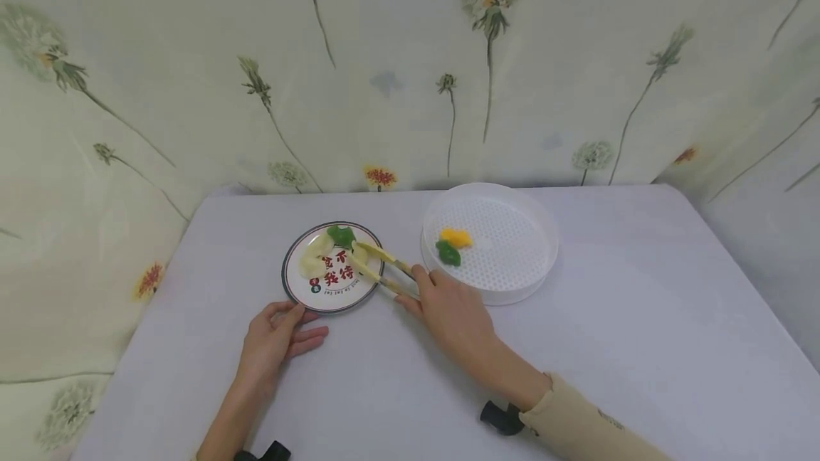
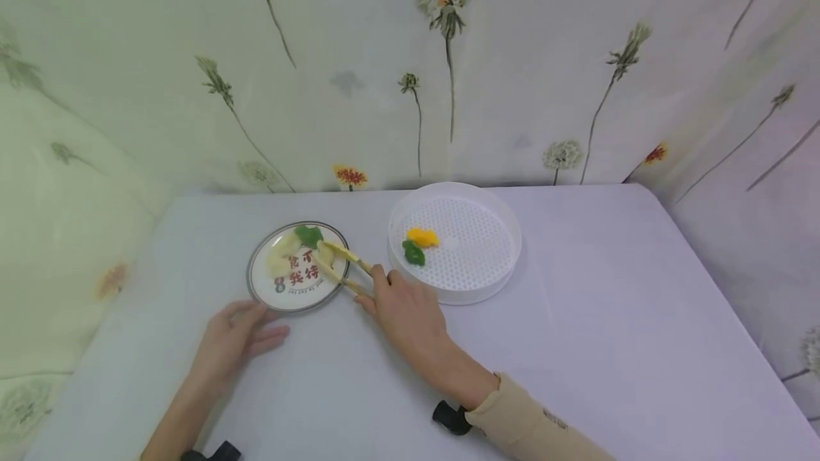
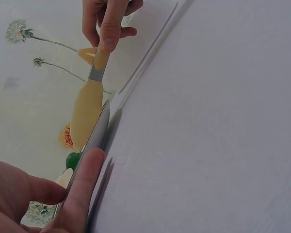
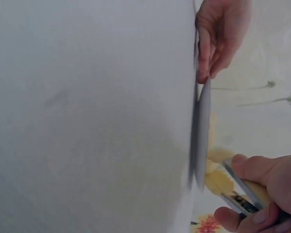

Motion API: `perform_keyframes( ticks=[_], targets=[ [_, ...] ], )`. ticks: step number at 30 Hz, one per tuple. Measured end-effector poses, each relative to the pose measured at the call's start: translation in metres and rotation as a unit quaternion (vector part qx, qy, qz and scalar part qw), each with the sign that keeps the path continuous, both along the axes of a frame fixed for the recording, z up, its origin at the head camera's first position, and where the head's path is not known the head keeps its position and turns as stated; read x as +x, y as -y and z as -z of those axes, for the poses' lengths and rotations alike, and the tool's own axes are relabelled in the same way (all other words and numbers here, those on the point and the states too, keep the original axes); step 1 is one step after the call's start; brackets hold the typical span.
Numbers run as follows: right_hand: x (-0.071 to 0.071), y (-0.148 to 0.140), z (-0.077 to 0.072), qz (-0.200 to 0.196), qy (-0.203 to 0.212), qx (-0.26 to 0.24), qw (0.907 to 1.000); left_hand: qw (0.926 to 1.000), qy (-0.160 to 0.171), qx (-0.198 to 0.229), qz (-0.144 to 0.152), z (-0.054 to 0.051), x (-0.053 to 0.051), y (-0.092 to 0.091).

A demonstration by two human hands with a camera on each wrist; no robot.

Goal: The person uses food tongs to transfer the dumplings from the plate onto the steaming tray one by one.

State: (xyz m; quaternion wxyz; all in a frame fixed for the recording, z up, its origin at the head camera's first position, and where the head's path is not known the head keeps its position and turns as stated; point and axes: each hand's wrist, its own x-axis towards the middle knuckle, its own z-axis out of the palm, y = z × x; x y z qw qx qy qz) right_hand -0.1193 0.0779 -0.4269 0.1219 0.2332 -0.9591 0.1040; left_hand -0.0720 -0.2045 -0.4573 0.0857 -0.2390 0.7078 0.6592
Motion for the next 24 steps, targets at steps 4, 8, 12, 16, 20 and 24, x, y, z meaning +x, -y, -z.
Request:
perform_keyframes(
  ticks=[4,8,12,16,20,24],
  targets=[
    [0.010,-0.009,-0.007,0.005,-0.003,-0.001,1.0000,1.0000,-0.001,0.000,0.000,0.002,0.000,-0.001],
    [0.019,-0.024,-0.022,0.011,-0.017,-0.008,0.9998,1.0000,-0.004,0.000,-0.001,0.002,-0.001,-0.002],
    [0.024,-0.042,-0.037,0.031,-0.019,-0.019,0.9992,1.0000,0.000,-0.005,-0.002,0.003,-0.001,-0.002],
    [0.024,-0.064,-0.047,0.055,-0.012,-0.028,0.9980,1.0000,0.002,-0.007,-0.004,0.004,-0.001,-0.002],
    [0.022,-0.090,-0.052,0.075,-0.012,-0.030,0.9967,1.0000,0.000,0.001,-0.004,0.004,-0.002,-0.002],
    [0.021,-0.112,-0.052,0.092,-0.024,-0.024,0.9952,1.0000,-0.003,0.007,-0.006,0.004,-0.002,-0.001]
  ],
)
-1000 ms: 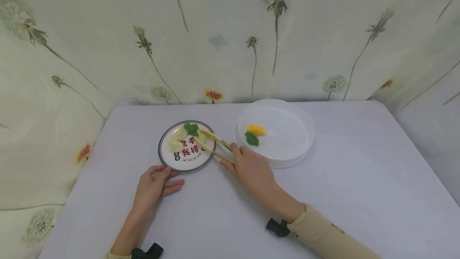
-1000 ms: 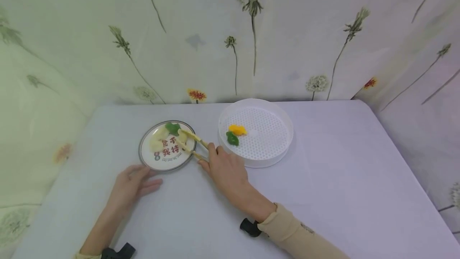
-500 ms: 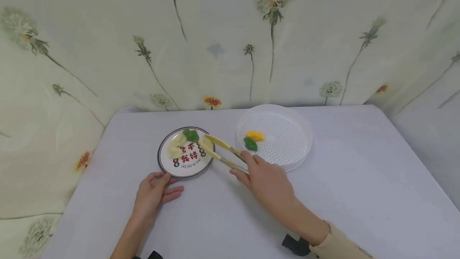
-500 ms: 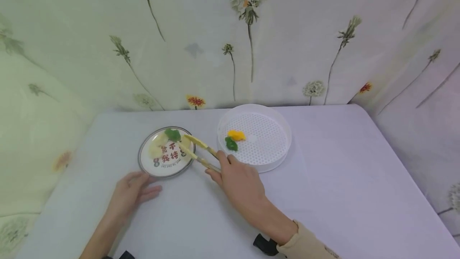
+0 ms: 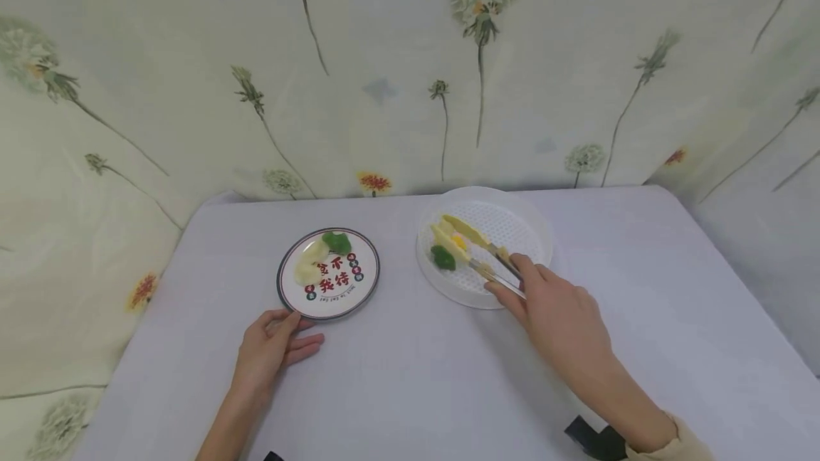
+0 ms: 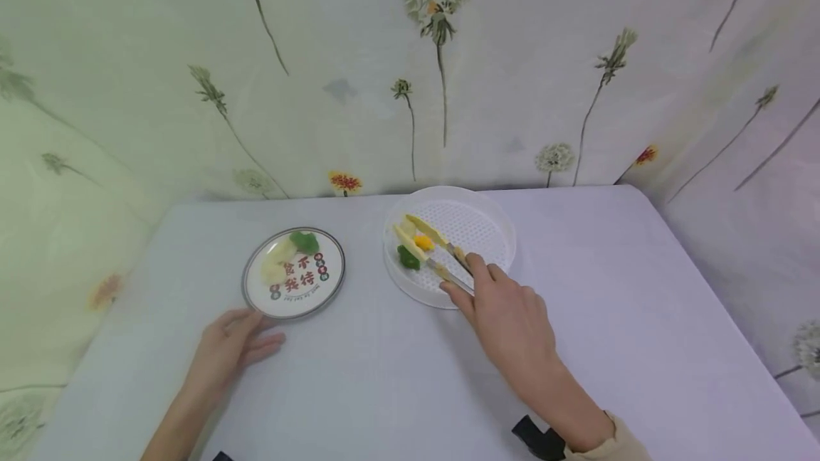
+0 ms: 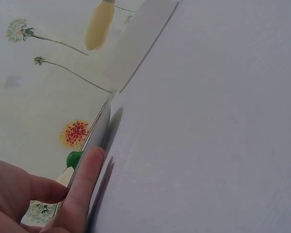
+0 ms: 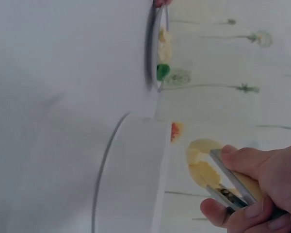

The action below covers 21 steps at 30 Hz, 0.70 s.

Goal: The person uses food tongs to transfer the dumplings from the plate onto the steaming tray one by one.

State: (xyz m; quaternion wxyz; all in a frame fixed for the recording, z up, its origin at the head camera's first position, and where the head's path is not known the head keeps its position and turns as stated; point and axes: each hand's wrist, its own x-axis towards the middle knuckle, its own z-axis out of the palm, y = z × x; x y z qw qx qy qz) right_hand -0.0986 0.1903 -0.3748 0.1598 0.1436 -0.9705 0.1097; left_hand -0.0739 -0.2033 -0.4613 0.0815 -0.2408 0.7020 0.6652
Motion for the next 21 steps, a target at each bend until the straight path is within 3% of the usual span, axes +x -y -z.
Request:
perform_keyframes(
  ticks=[7,21],
  targets=[
    [-0.001,-0.021,0.009,0.020,-0.004,0.000,0.9998,0.9999,0.009,-0.006,0.000,-0.001,0.001,-0.001],
    [-0.002,-0.031,0.015,0.042,0.017,-0.001,0.9990,0.9999,0.011,-0.007,-0.003,0.002,0.000,0.000]
  ],
)
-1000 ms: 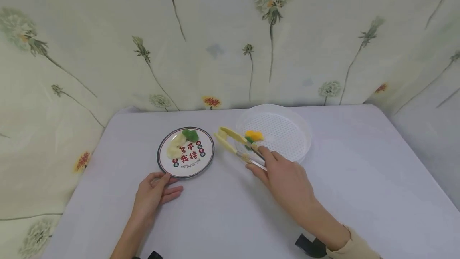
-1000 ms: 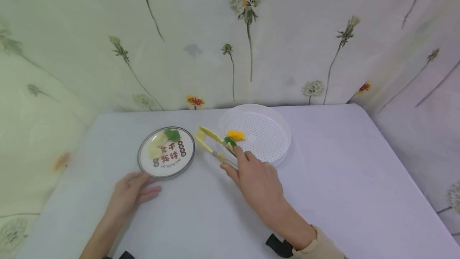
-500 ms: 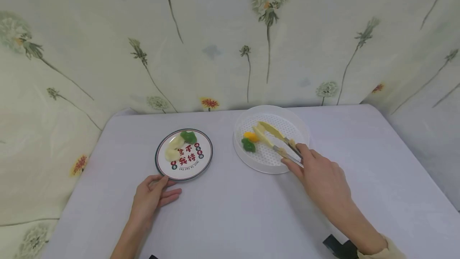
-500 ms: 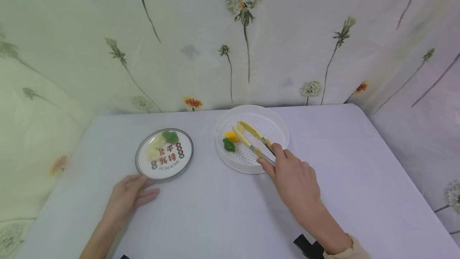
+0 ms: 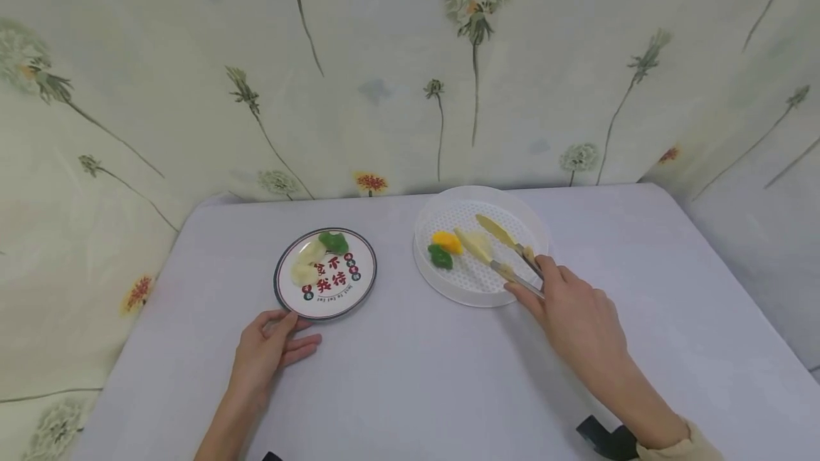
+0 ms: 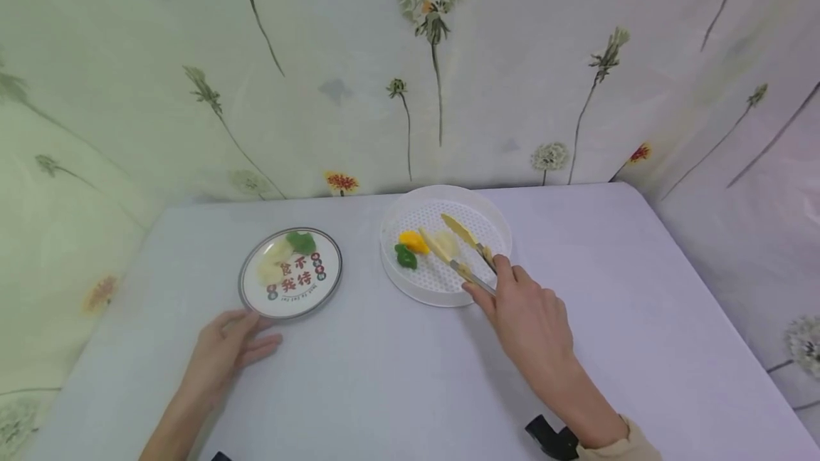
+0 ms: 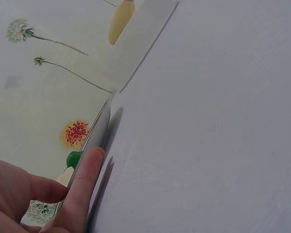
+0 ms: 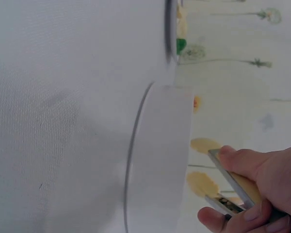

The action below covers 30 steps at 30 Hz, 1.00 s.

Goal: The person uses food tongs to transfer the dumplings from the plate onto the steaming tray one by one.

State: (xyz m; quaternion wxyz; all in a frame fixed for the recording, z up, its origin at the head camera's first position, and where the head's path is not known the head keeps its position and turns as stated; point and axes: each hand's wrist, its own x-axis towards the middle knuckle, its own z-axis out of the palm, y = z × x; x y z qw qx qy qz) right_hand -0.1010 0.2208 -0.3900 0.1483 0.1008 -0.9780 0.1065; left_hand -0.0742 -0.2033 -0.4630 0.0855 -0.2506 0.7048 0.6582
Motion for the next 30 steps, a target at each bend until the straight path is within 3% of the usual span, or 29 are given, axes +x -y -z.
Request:
perform_keyframes(
  ticks=[5,14,30],
  targets=[
    [0.000,0.002,-0.001,0.006,0.028,0.002,0.9996,1.0000,0.000,-0.001,0.001,0.000,0.001,0.001],
    [0.001,0.019,-0.006,-0.011,0.020,-0.010,0.9997,1.0000,-0.008,0.001,0.006,-0.001,0.002,-0.001],
    [-0.004,0.086,-0.005,-0.094,0.019,-0.021,0.9952,0.9999,-0.012,0.003,-0.005,-0.002,0.002,-0.001]
  ],
)
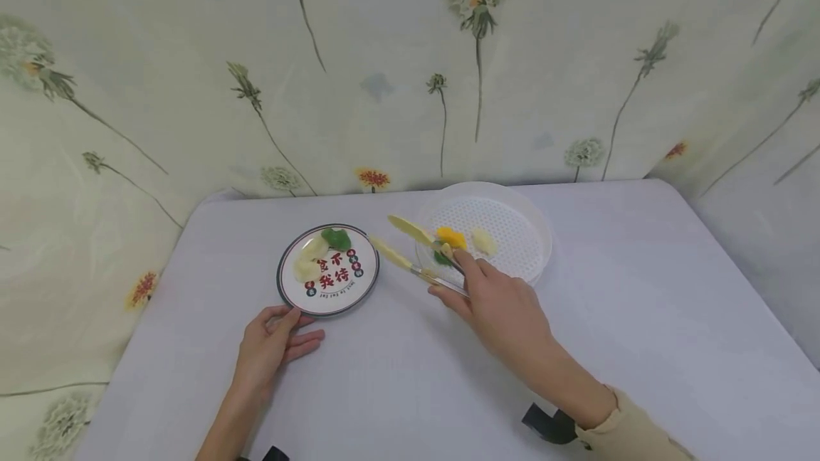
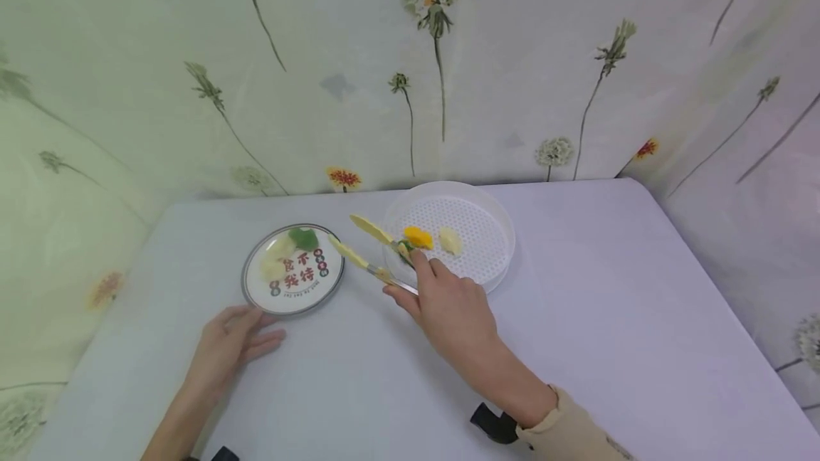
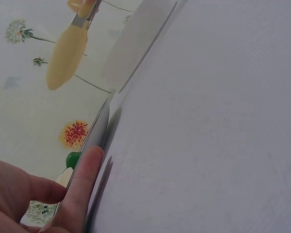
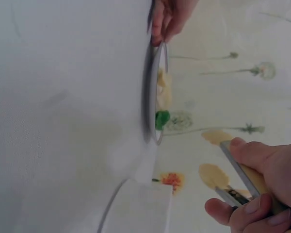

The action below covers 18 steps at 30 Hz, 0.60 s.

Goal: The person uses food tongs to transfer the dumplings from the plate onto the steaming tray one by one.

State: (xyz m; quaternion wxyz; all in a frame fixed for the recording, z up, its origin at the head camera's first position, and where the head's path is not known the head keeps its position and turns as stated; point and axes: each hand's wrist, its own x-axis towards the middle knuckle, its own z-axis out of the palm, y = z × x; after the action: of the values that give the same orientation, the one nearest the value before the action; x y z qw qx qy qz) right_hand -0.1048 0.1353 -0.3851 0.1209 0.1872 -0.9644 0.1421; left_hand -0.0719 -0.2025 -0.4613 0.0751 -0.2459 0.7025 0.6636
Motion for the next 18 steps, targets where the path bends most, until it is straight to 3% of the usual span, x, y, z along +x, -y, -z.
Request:
perform_keyframes(
  ticks=[5,12,18],
  targets=[
    [-0.005,0.021,0.004,-0.016,-0.011,0.009,0.9998,1.0000,-0.001,0.001,0.002,-0.001,-0.001,0.000],
    [-0.013,0.046,0.017,-0.036,0.014,0.013,0.9992,1.0000,0.000,-0.002,0.001,-0.003,-0.001,0.000],
    [-0.020,0.063,0.028,-0.052,0.011,0.023,0.9983,1.0000,-0.001,0.001,0.004,-0.002,-0.001,0.000]
  ],
)
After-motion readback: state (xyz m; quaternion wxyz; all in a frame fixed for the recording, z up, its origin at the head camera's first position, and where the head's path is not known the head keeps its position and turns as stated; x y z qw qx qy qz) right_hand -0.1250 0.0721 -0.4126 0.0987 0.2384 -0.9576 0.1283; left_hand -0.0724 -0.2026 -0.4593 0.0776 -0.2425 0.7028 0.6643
